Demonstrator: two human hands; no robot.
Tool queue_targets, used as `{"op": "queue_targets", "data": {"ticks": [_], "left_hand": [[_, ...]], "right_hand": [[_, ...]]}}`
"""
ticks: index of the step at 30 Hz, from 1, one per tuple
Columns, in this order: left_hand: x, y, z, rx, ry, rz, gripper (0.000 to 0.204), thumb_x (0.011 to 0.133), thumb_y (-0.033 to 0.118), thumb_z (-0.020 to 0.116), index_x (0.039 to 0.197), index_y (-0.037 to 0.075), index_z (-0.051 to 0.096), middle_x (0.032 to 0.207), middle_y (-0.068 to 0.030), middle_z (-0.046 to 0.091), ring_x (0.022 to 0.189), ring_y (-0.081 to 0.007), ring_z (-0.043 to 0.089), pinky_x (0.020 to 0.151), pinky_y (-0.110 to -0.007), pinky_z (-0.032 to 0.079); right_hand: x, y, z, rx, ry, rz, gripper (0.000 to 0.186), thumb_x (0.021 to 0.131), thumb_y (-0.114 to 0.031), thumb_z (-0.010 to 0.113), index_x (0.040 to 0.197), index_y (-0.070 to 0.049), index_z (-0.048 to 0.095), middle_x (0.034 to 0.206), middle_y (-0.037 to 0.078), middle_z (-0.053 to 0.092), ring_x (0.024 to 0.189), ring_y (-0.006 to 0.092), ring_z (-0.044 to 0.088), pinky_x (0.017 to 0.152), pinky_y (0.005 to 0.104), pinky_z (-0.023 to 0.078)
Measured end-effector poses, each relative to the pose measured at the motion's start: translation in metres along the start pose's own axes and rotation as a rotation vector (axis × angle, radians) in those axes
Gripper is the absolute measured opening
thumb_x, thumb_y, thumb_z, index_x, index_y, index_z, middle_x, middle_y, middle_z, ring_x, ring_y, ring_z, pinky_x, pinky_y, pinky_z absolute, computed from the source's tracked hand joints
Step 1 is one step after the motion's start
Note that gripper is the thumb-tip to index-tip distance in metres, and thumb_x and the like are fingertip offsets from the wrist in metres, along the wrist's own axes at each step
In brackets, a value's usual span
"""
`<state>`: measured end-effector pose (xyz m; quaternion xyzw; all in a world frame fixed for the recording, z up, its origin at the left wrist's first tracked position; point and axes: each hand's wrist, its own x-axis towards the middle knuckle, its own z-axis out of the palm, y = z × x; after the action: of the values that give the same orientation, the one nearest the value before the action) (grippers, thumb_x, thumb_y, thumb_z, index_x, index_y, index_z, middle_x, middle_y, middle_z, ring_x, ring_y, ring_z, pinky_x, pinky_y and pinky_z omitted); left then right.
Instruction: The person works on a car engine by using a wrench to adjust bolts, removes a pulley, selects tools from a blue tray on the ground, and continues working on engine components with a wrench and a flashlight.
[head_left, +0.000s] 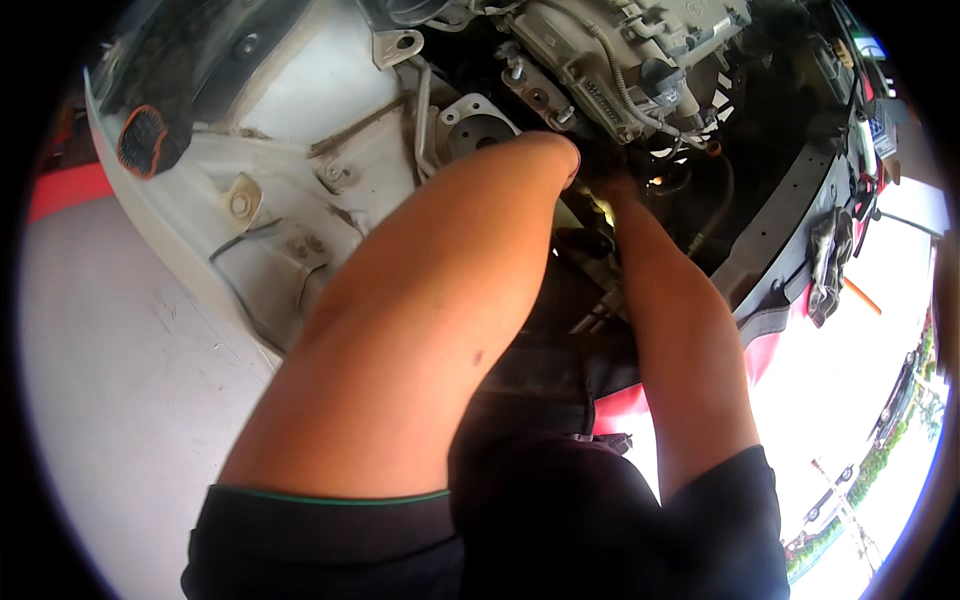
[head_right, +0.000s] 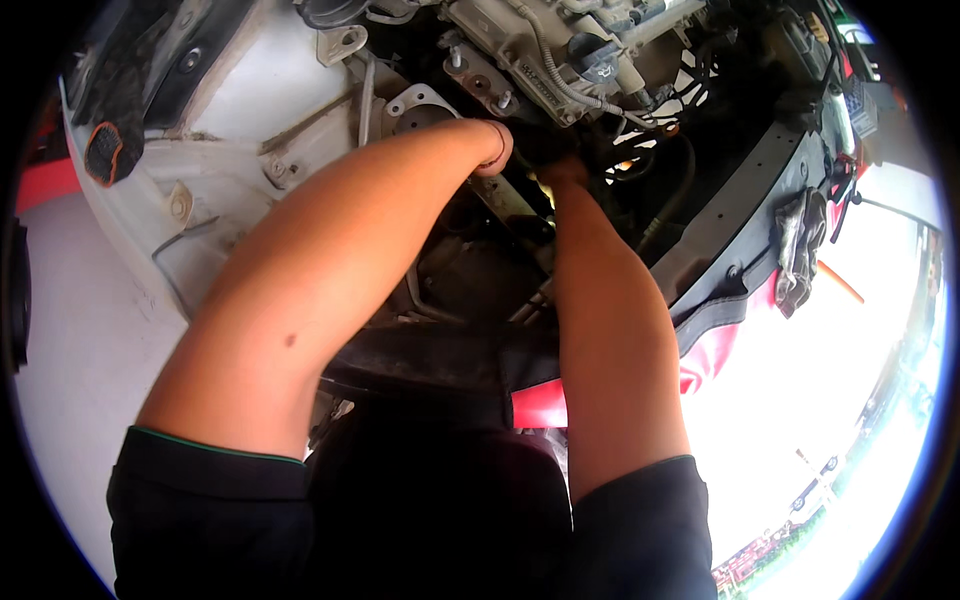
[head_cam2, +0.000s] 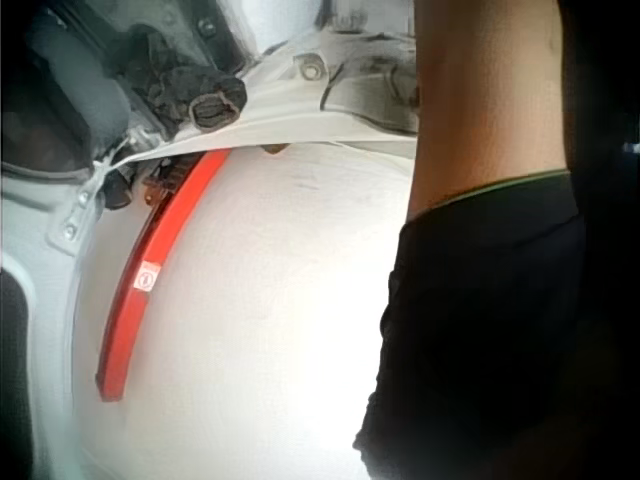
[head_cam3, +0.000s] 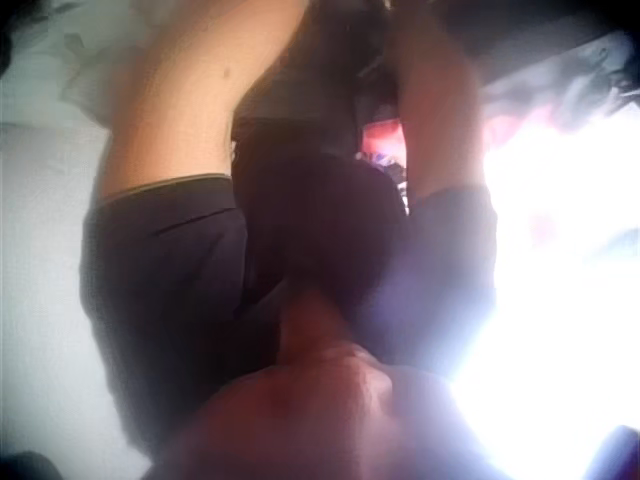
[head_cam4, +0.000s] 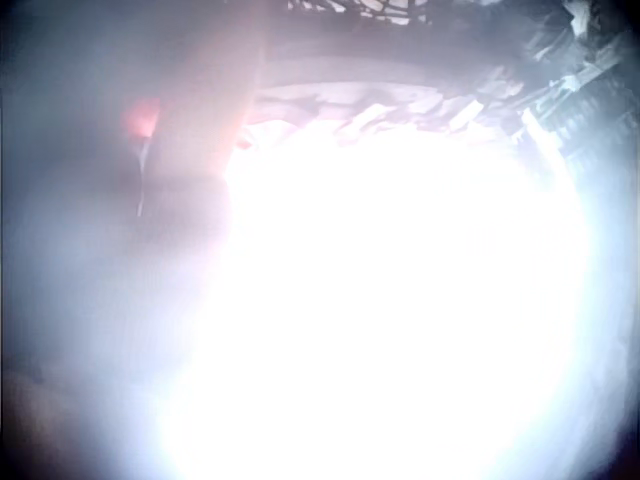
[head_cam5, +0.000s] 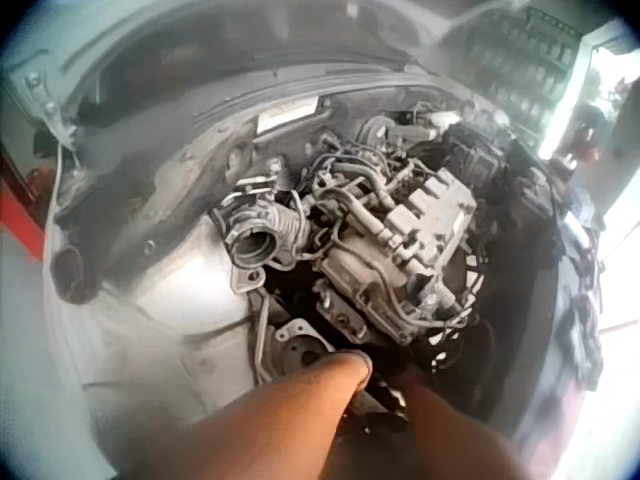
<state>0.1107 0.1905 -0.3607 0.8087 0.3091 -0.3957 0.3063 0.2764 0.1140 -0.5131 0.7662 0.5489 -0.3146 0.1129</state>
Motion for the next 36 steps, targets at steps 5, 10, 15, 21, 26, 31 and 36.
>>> {"op": "queue_targets", "data": {"ticks": [5,10,15,21,26,31,36], "left_hand": [[0.037,0.029,0.059,-1.279,0.062,-0.187,0.022,0.085,0.008,0.052,0.098,0.002,0.069,0.098,-0.0143,0.068,0.084,-0.0228,0.067,0.068,-0.037,0.051],[0.044,0.024,0.111,-0.39,0.46,0.047,0.021,0.085,0.014,0.058,0.104,0.006,0.064,0.104,-0.018,0.069,0.097,-0.0281,0.068,0.08,-0.038,0.053],[0.104,0.051,0.127,-0.756,0.635,-0.161,0.024,0.087,0.015,0.059,0.109,0.007,0.062,0.105,-0.0145,0.067,0.097,-0.0284,0.065,0.081,-0.038,0.054],[0.282,0.034,0.246,-1.843,1.034,0.309,0.016,0.094,0.008,0.051,0.107,0.006,0.06,0.099,-0.0095,0.063,0.087,-0.024,0.061,0.077,-0.039,0.054],[0.299,0.006,0.25,-1.622,0.989,0.28,0.01,0.094,0.01,0.053,0.099,0.005,0.059,0.095,-0.0106,0.063,0.084,-0.0231,0.062,0.072,-0.037,0.054],[0.147,0.055,0.133,-2.117,0.364,-0.096,0.01,0.092,0.012,0.056,0.094,0.006,0.064,0.09,-0.0089,0.067,0.08,-0.0247,0.064,0.075,-0.036,0.053],[0.097,0.034,0.093,-0.71,0.445,-0.185,0.027,0.092,0.024,0.055,0.114,0.015,0.068,0.124,-0.0058,0.063,0.114,-0.026,0.06,0.092,-0.038,0.05]], "right_hand": [[-0.047,-0.015,-0.038,-0.13,-0.03,0.16,0.087,0.077,-0.054,0.069,0.149,-0.017,0.036,0.149,0.011,0.042,0.126,0.0269,0.054,0.098,0.0406,0.049],[-0.053,-0.002,-0.023,-0.052,0.186,-0.019,0.093,0.071,-0.052,0.074,0.148,-0.016,0.035,0.144,0.015,0.046,0.121,0.0324,0.057,0.096,0.0404,0.051],[-0.034,0.041,0.0,0.3,0.125,0.1,0.089,0.065,-0.043,0.081,0.14,-0.013,0.042,0.133,0.016,0.057,0.12,0.0331,0.058,0.097,0.0411,0.05],[-0.047,0.003,-0.013,0.452,0.082,0.145,0.09,0.064,-0.044,0.082,0.138,-0.011,0.042,0.132,0.017,0.058,0.12,0.0325,0.057,0.098,0.0404,0.049],[-0.044,-0.012,-0.019,0.413,0.107,0.121,0.093,0.063,-0.045,0.082,0.138,-0.009,0.042,0.132,0.017,0.058,0.12,0.032,0.058,0.098,0.0395,0.049],[-0.049,0.026,-0.015,0.436,0.082,0.298,0.095,0.059,-0.044,0.084,0.137,-0.008,0.043,0.13,0.017,0.059,0.119,0.0321,0.058,0.099,0.0389,0.049],[-0.04,0.009,-0.019,0.44,0.086,0.215,0.089,0.061,-0.042,0.083,0.135,-0.008,0.045,0.129,0.018,0.06,0.119,0.0331,0.058,0.099,0.0392,0.049]]}}
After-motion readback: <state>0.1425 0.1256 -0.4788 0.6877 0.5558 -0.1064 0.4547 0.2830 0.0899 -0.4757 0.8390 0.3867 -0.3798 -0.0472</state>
